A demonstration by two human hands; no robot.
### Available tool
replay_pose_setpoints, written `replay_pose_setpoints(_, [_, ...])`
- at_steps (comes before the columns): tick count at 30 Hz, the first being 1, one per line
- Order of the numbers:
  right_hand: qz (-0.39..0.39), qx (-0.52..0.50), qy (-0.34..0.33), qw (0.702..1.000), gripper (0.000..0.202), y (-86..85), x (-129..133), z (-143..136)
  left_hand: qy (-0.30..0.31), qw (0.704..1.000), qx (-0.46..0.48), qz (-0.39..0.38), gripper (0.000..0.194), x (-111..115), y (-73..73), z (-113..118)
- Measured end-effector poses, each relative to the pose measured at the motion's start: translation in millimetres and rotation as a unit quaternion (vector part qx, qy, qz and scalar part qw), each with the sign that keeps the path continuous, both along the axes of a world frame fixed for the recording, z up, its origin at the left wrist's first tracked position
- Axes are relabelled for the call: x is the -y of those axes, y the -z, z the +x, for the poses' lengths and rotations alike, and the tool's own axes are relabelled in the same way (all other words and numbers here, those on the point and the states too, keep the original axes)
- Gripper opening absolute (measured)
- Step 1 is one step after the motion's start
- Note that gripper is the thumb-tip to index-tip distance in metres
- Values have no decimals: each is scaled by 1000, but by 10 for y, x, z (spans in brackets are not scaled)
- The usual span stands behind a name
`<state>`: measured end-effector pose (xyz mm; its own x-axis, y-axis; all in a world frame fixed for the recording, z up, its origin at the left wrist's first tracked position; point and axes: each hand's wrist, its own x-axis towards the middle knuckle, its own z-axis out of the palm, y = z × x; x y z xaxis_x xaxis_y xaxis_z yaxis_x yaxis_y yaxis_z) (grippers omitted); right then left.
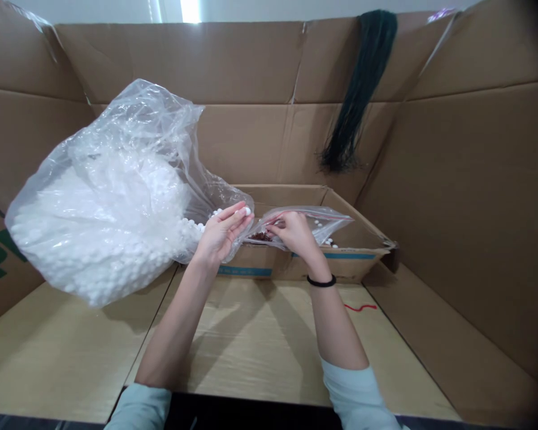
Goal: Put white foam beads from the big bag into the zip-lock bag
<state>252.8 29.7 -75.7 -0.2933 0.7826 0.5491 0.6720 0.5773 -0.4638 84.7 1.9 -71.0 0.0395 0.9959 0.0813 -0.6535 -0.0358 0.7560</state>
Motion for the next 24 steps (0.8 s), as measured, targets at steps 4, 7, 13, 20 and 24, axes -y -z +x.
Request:
replay_pose_setpoints(4, [-16,3,-3,1000,21,7,-2,1,16,1000,-5,12,15,-4,16,7])
replay_pose_setpoints(7, [-26,15,-5,1000,23,-28,44,3,37,999,-12,26,17,-7,28,13])
replay_pose_setpoints(13, [-36,-14,-67,997,17,-208,344,97,48,998,-16,25,22,-18,59,30])
replay_pose_setpoints(20, [93,-328,-70,938,29,-177,369,-11,37,999,-19,34,19,17,59,74])
replay_pose_setpoints(24, [100,-359,-83,924,24,-61,191,-150,32,998,-25,50,19,37,60,96])
